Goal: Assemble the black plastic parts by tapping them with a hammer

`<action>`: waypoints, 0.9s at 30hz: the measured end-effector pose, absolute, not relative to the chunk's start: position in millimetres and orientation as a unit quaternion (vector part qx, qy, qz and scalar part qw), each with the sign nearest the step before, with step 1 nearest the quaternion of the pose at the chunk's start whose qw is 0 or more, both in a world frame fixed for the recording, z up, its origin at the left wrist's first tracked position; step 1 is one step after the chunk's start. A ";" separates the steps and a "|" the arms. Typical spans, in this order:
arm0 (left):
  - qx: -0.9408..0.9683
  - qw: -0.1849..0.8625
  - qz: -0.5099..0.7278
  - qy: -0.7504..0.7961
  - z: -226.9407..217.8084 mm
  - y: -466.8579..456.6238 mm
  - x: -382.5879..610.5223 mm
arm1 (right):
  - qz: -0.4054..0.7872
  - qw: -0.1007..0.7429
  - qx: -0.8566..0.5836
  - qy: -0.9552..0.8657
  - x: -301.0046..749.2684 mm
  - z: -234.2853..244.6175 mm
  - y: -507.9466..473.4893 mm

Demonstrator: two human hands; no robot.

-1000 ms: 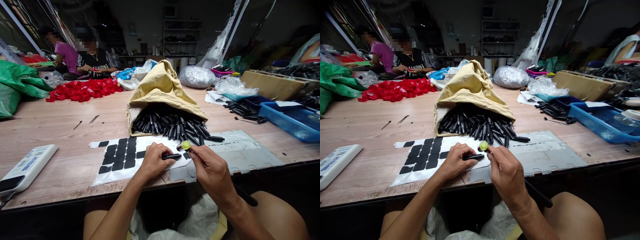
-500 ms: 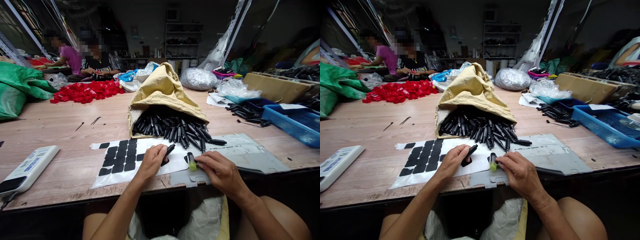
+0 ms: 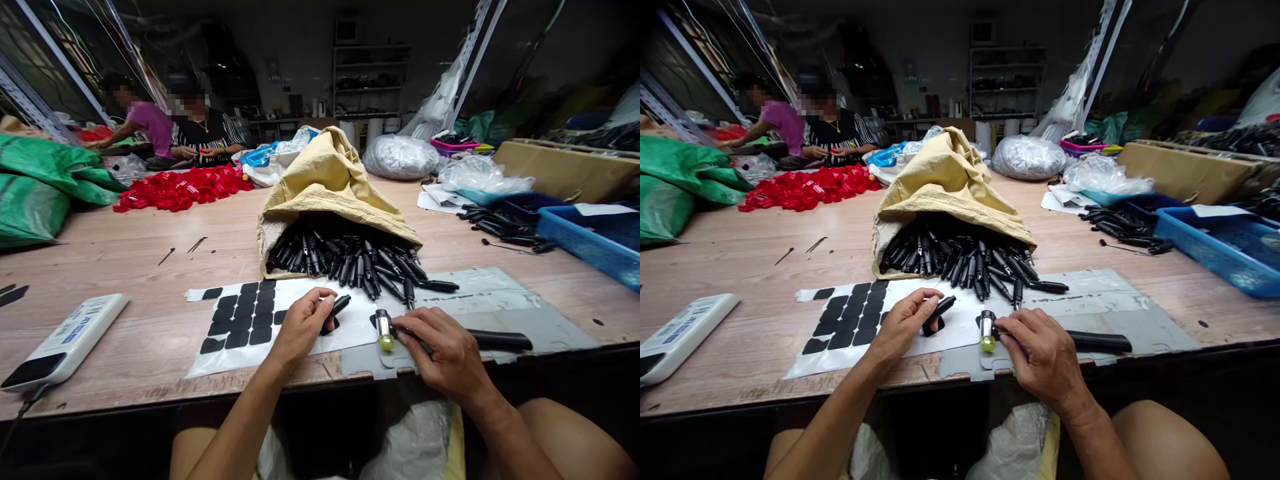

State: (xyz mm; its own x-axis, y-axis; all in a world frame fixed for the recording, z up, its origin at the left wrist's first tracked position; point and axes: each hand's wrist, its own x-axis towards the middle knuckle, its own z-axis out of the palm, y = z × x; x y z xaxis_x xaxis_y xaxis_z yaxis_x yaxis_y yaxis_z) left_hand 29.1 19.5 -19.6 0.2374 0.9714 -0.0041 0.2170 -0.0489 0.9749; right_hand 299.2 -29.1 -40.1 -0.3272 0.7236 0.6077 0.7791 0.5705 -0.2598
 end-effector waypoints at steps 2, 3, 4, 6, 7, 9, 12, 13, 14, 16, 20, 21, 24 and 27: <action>0.634 0.468 0.373 0.490 -17.8 18.1 29.9 | -0.041 0.351 -0.462 -0.813 299.2 -39.8 -29.2; 0.643 0.454 0.372 0.492 -15.3 15.6 30.0 | -0.042 0.351 -0.463 -0.813 299.3 -39.7 -29.3; 0.652 0.437 0.374 0.494 -11.6 11.4 29.6 | -0.042 0.350 -0.463 -0.813 299.4 -39.6 -29.2; 0.670 0.409 0.373 0.495 -0.9 -3.5 27.3 | -0.041 0.348 -0.463 -0.814 299.6 -39.9 -29.0; 0.683 0.403 0.362 0.491 5.0 -14.2 25.4 | -0.041 0.348 -0.463 -0.814 299.8 -40.3 -28.8; 0.718 0.421 0.304 0.463 13.5 -39.4 20.8 | -0.042 0.349 -0.460 -0.815 300.1 -41.3 -28.4; 0.777 0.448 0.175 0.406 3.9 -74.4 15.3 | -0.048 0.351 -0.459 -0.815 300.5 -42.9 -27.7; 0.793 0.449 0.130 0.391 -6.9 -82.4 14.4 | -0.049 0.350 -0.459 -0.815 300.6 -43.5 -27.5; 0.803 0.437 0.094 0.394 -20.6 -88.3 14.0 | -0.050 0.350 -0.459 -0.815 300.8 -43.9 -27.4; 0.804 0.386 0.043 0.451 -51.7 -94.6 14.3 | -0.050 0.350 -0.460 -0.814 301.2 -44.8 -27.2; 0.770 0.351 -0.017 0.533 -85.6 -96.1 16.7 | -0.048 0.348 -0.462 -0.815 301.9 -45.8 -27.4; 0.771 0.363 -0.022 0.523 -82.1 -95.5 17.6 | -0.047 0.347 -0.462 -0.815 301.8 -45.8 -27.5; 0.790 0.431 -0.009 0.436 -44.1 -88.9 21.3 | -0.045 0.345 -0.465 -0.814 300.9 -44.9 -27.7; 0.781 0.506 0.047 0.362 9.4 -68.2 26.2 | -0.045 0.347 -0.466 -0.813 299.4 -43.4 -28.1</action>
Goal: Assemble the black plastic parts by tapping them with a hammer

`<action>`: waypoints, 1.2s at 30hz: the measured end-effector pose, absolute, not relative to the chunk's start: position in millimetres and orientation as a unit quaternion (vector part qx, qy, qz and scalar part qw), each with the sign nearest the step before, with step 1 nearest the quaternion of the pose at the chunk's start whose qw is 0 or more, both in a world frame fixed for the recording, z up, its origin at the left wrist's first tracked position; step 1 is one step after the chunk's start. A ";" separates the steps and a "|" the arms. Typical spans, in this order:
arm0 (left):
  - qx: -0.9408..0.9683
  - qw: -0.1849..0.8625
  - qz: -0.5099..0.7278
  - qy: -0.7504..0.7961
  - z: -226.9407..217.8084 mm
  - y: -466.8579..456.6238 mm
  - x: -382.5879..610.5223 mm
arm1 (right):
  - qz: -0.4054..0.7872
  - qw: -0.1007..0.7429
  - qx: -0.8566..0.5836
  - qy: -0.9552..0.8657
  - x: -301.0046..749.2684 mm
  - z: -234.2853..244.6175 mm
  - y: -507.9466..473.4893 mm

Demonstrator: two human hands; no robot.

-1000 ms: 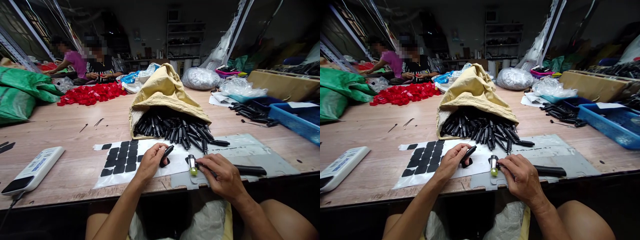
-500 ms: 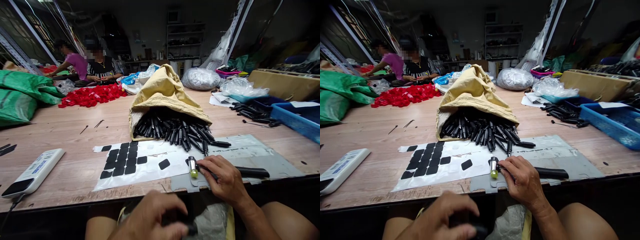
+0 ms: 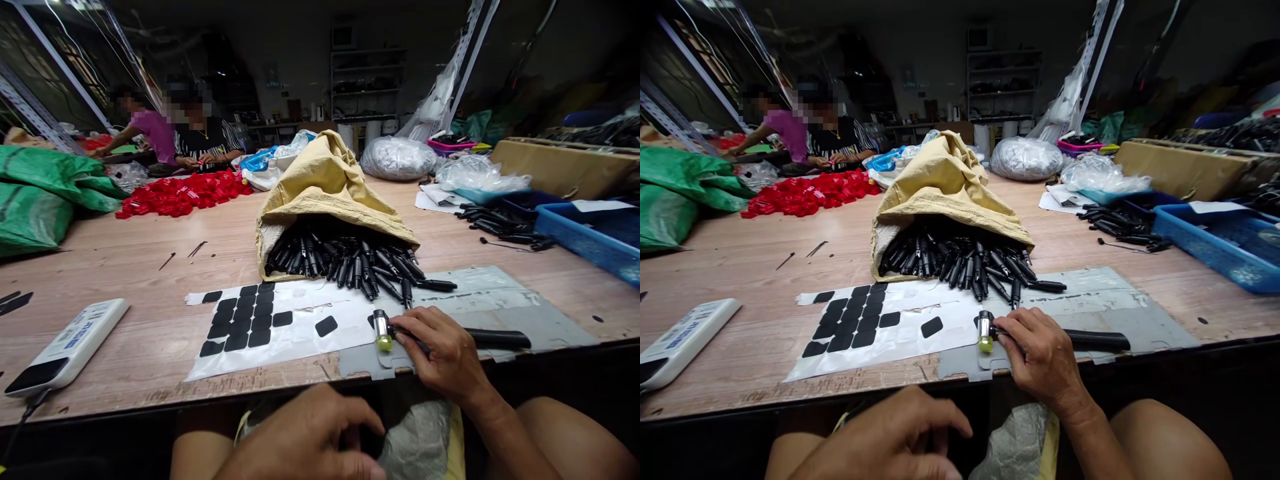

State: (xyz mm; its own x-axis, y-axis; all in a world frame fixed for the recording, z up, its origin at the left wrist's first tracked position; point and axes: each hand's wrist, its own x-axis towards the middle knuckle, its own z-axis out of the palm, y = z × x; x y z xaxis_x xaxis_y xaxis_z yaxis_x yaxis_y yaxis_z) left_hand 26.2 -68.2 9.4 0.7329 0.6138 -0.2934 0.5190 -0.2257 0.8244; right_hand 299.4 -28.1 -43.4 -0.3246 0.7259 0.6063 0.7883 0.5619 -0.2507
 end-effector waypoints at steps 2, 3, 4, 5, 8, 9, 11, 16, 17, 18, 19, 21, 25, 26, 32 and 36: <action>0.780 0.482 0.112 0.384 34.4 -42.8 31.2 | -0.047 0.352 -0.465 -0.811 298.6 -42.6 -28.5; 0.786 0.429 0.157 0.418 41.0 -27.0 34.6 | -0.048 0.354 -0.465 -0.810 298.4 -42.4 -28.8; 0.783 0.364 0.208 0.459 43.7 -9.8 38.8 | -0.049 0.356 -0.464 -0.810 298.3 -42.2 -29.0; 0.773 0.294 0.258 0.500 43.0 7.9 44.0 | -0.048 0.357 -0.464 -0.809 298.3 -42.2 -29.2; 0.739 0.187 0.290 0.578 30.3 54.9 64.3 | -0.043 0.359 -0.462 -0.810 298.5 -42.3 -29.2; 0.733 0.169 0.277 0.597 25.5 66.2 72.2 | -0.042 0.359 -0.462 -0.810 298.6 -42.4 -29.1; 0.725 0.139 0.245 0.628 18.4 80.5 87.9 | -0.042 0.363 -0.462 -0.808 298.7 -42.8 -28.8; 0.715 0.080 0.201 0.665 13.7 84.9 113.5 | -0.044 0.369 -0.463 -0.805 298.8 -44.3 -27.9; 0.717 0.078 0.202 0.663 13.6 83.9 114.7 | -0.044 0.368 -0.463 -0.805 298.9 -44.5 -27.8; 0.721 0.079 0.206 0.656 13.8 82.5 114.4 | -0.044 0.368 -0.463 -0.805 299.1 -44.6 -27.8; 0.728 0.082 0.212 0.647 14.1 80.8 112.7 | -0.044 0.366 -0.463 -0.806 299.3 -44.6 -27.9; 0.747 0.091 0.227 0.619 16.0 75.3 104.7 | -0.045 0.365 -0.464 -0.806 299.6 -44.2 -28.0; 0.785 0.134 0.238 0.557 21.7 53.5 75.1 | -0.044 0.363 -0.467 -0.805 299.2 -41.6 -28.8; 0.791 0.152 0.233 0.545 21.9 46.4 66.7 | -0.042 0.364 -0.466 -0.805 298.9 -40.8 -29.2; 0.791 0.263 0.242 0.498 3.8 11.1 38.4 | -0.046 0.356 -0.470 -0.806 297.9 -39.6 -30.2; 0.784 0.264 0.293 0.480 -9.5 5.6 40.4 | -0.051 0.353 -0.461 -0.813 300.2 -42.1 -29.0</action>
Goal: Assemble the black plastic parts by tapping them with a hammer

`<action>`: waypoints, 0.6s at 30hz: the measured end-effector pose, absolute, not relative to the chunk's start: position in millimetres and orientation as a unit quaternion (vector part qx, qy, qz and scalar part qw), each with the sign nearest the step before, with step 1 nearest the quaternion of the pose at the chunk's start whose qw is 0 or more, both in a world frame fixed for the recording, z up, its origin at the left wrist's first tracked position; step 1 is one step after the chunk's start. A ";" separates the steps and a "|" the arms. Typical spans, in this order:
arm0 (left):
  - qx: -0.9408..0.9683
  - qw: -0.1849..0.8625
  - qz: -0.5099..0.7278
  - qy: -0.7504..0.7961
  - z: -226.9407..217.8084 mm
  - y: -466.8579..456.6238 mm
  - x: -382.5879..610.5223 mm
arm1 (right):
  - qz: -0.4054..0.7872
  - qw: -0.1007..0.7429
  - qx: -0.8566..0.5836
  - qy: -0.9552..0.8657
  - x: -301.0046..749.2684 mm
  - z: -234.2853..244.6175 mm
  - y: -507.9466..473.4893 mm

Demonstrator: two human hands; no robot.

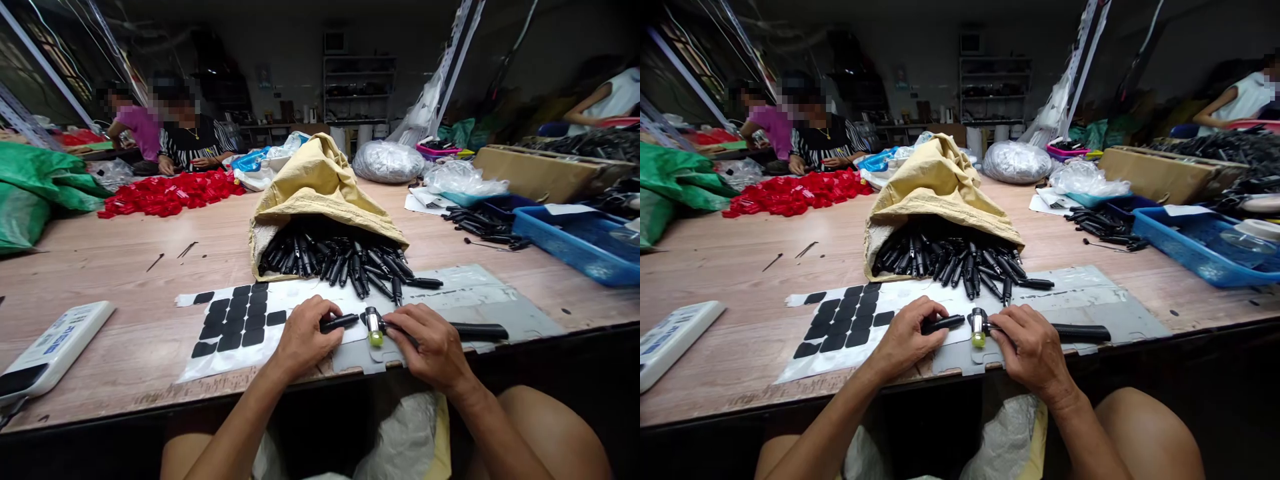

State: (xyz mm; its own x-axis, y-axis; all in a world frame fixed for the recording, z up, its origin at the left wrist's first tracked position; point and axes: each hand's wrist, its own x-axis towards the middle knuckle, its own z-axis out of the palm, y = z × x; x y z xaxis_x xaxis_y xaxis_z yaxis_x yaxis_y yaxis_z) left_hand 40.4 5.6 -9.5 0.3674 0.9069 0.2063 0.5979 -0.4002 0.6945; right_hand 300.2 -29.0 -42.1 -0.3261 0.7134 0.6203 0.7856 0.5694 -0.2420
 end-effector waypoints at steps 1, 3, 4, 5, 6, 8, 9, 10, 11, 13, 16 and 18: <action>0.784 0.265 0.295 0.478 -11.0 6.1 40.8 | -0.052 0.357 -0.456 -0.814 300.8 -41.4 -29.0; 0.786 0.271 0.291 0.473 -12.7 8.1 40.5 | -0.055 0.376 -0.444 -0.811 300.8 -37.3 -30.3; 0.787 0.274 0.289 0.472 -13.0 9.1 40.0 | -0.058 0.391 -0.439 -0.807 299.8 -33.8 -31.7; 0.787 0.275 0.288 0.470 -13.2 10.0 39.3 | -0.061 0.408 -0.436 -0.799 297.9 -29.7 -33.5; 0.788 0.276 0.287 0.470 -13.2 10.6 38.7 | -0.064 0.426 -0.436 -0.790 295.0 -25.3 -35.5; 0.788 0.278 0.286 0.469 -13.5 11.1 37.9 | -0.053 0.454 -0.440 -0.773 286.2 -16.5 -39.6; 0.787 0.280 0.286 0.470 -13.7 11.1 37.7 | -0.038 0.464 -0.443 -0.766 280.7 -12.7 -41.3; 0.785 0.281 0.285 0.472 -14.1 11.0 37.7 | -0.018 0.469 -0.447 -0.762 274.8 -9.4 -42.6; 0.783 0.282 0.286 0.475 -14.6 11.0 37.7 | 0.001 0.473 -0.450 -0.758 268.9 -6.6 -43.5; 0.779 0.288 0.286 0.478 -15.7 11.2 37.8 | 0.023 0.482 -0.450 -0.751 257.8 -2.1 -44.5; 0.772 0.308 0.285 0.477 -16.4 12.2 37.9 | 0.017 0.502 -0.448 -0.740 244.5 1.7 -45.3; 0.768 0.317 0.284 0.479 -15.7 12.9 38.0 | 0.010 0.507 -0.447 -0.737 237.8 0.6 -45.4</action>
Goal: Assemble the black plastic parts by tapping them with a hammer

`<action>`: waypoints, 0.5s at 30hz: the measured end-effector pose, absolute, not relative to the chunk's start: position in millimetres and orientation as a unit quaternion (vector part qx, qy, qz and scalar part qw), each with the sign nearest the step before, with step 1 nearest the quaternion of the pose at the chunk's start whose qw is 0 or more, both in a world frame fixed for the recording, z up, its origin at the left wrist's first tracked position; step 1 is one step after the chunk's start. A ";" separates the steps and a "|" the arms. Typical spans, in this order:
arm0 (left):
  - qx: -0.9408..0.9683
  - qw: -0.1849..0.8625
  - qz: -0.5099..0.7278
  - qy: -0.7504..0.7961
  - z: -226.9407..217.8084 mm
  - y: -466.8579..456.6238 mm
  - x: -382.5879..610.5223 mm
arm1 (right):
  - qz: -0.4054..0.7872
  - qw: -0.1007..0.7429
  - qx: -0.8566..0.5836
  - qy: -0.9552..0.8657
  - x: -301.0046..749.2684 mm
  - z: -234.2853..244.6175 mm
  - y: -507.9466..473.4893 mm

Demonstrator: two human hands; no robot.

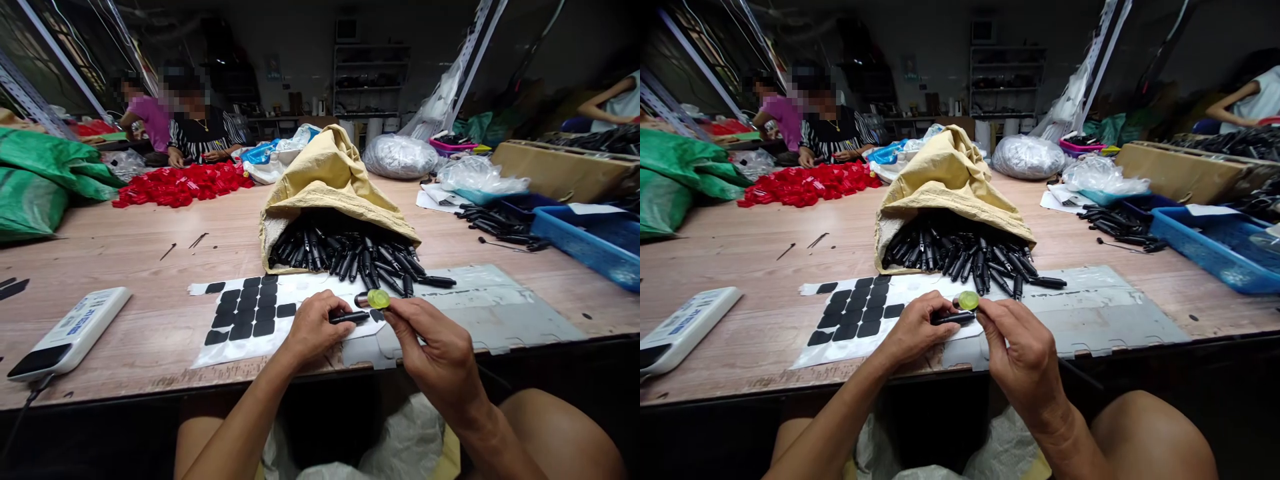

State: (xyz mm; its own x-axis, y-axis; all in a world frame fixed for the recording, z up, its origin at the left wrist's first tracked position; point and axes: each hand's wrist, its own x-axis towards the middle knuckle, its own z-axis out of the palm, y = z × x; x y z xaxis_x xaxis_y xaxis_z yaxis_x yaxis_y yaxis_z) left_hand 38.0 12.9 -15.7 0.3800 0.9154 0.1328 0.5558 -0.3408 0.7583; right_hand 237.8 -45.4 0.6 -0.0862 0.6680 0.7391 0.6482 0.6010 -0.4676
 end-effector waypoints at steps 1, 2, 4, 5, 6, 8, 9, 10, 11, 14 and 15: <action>0.768 0.316 0.284 0.480 -15.2 13.0 38.1 | 0.009 0.499 -0.448 -0.742 235.1 -1.1 -45.2; 0.769 0.312 0.285 0.479 -14.7 13.1 38.1 | 0.011 0.481 -0.452 -0.751 233.1 -3.4 -44.8; 0.774 0.304 0.287 0.475 -14.1 12.8 38.3 | 0.022 0.436 -0.465 -0.771 231.2 -7.7 -43.4; 0.776 0.302 0.287 0.474 -14.0 12.5 38.3 | 0.025 0.420 -0.471 -0.775 231.5 -8.7 -42.8; 0.776 0.302 0.287 0.474 -14.2 12.3 38.4 | 0.025 0.416 -0.476 -0.774 232.5 -8.6 -42.2; 0.773 0.305 0.287 0.477 -15.2 11.9 38.7 | 0.009 0.443 -0.479 -0.758 236.0 -5.7 -41.6; 0.770 0.305 0.288 0.480 -15.8 11.7 38.9 | -0.005 0.464 -0.478 -0.746 237.9 -3.9 -41.5; 0.768 0.306 0.290 0.483 -16.4 11.6 39.1 | -0.019 0.482 -0.475 -0.736 239.6 -2.5 -41.5; 0.766 0.306 0.292 0.484 -16.9 11.5 39.2 | -0.027 0.493 -0.472 -0.730 240.9 -2.1 -41.4; 0.769 0.299 0.289 0.485 -16.4 11.3 39.0 | -0.012 0.462 -0.476 -0.748 243.9 -7.7 -40.8; 0.771 0.296 0.287 0.485 -15.6 11.1 38.7 | -0.002 0.447 -0.479 -0.755 245.1 -10.9 -40.2</action>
State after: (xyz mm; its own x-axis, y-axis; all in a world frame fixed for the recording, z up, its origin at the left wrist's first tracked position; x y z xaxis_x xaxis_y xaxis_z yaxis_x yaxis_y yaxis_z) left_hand 38.7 11.1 -15.6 0.3637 0.9183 0.1560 0.5787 -0.3540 0.7347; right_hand 245.1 -40.2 -10.9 -0.1407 0.7223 0.6771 0.7259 0.5404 -0.4256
